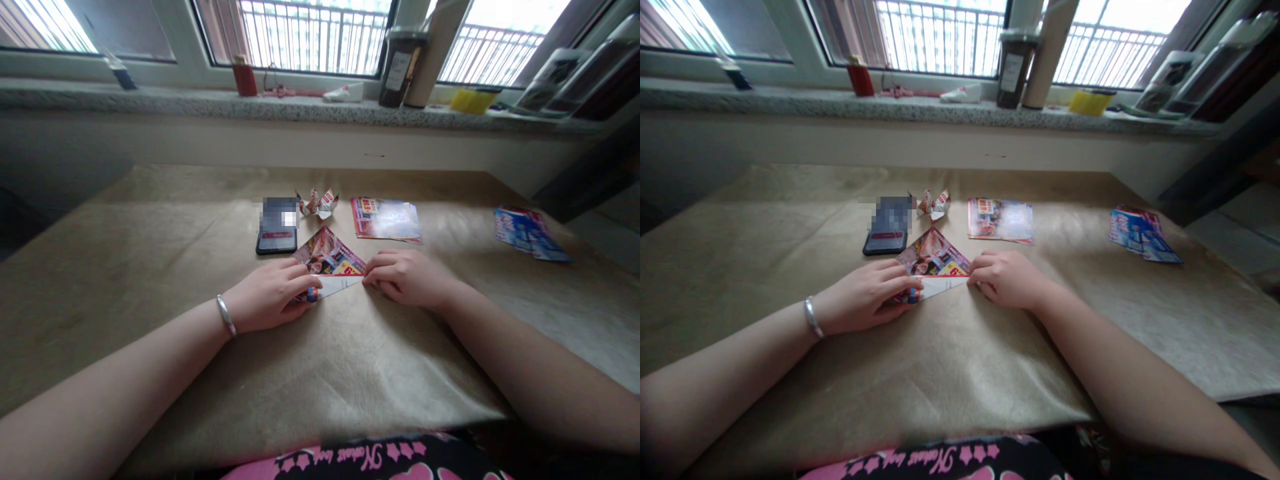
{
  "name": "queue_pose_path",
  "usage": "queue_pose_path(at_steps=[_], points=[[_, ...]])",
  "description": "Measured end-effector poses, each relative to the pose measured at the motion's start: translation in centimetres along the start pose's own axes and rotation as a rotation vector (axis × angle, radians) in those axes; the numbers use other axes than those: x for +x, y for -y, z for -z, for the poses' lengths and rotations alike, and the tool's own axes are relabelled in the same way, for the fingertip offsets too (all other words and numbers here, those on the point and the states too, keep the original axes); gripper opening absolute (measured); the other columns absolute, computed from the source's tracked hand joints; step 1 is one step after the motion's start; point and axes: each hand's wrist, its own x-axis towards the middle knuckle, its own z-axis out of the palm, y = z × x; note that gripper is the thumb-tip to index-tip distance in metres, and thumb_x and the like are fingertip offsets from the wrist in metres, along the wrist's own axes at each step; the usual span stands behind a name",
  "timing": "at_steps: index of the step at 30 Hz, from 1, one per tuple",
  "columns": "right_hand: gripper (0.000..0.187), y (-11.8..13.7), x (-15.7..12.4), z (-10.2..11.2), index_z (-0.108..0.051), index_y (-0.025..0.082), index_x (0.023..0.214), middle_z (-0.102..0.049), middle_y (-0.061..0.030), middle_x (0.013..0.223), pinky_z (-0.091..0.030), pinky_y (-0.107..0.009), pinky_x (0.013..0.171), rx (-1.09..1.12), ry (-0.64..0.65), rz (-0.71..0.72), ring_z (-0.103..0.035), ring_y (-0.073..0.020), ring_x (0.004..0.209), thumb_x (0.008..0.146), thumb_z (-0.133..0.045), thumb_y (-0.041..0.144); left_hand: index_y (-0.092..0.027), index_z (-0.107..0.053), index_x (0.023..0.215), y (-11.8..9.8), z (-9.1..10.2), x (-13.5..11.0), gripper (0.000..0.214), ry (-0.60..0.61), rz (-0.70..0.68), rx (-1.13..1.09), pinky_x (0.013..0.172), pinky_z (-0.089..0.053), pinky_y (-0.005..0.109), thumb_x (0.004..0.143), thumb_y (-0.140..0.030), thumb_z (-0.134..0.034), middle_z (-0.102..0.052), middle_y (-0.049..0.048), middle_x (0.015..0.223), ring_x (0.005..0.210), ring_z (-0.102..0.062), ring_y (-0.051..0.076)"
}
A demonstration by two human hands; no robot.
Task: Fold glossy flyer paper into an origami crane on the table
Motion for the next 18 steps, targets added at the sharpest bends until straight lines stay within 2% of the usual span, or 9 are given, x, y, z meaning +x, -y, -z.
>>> queue_pose_path(at_steps=[7, 11, 18], points=[[0.027, -1.4, -0.7, 0.5, -0.071, 0.02, 0.078, -0.07, -0.003, 0.085, -0.046, -0.027, 0.069, 0.054, -0.015, -0.044, -0.062, -0.0148, 0.074, 0.078, -0.046, 0.013, -0.022, -0.06, 0.106, 0.2, -0.1, -0.2, 0.023, 0.02, 0.005, -0.018, 0.08, -0.046, 0.031, 0.084, -0.026, -0.052, -0.058, 0.0066, 0.1, 0.091, -0.052, 0.02], [0.026, -2.0, -1.0, 0.6, -0.071, 0.021, 0.077, -0.07, -0.0025, 0.086, -0.045, -0.027, 0.071, 0.067, -0.018, -0.081, -0.062, -0.0144, 0.074, 0.077, -0.046, 0.013, -0.023, -0.06, 0.106, 0.1, -0.1, -0.2, 0.025, 0.0, 0.001, 0.003, 0.089, -0.044, 0.035, 0.083, -0.024, -0.052, -0.058, 0.0063, 0.112, 0.101, -0.052, 0.021], [0.024, -1.5, -0.9, 0.0, -0.069, 0.02, 0.073, -0.069, -0.0032, 0.081, -0.045, -0.028, 0.071, -0.003, -0.069, -0.194, -0.062, -0.0162, 0.076, 0.076, -0.046, 0.012, -0.022, -0.054, 0.121, 0.4, -0.5, -0.3, 0.036, 0.008, -0.005, 0.05, 0.092, -0.045, 0.039, 0.086, -0.03, -0.05, -0.057, 0.0086, 0.119, 0.107, -0.052, 0.023]])
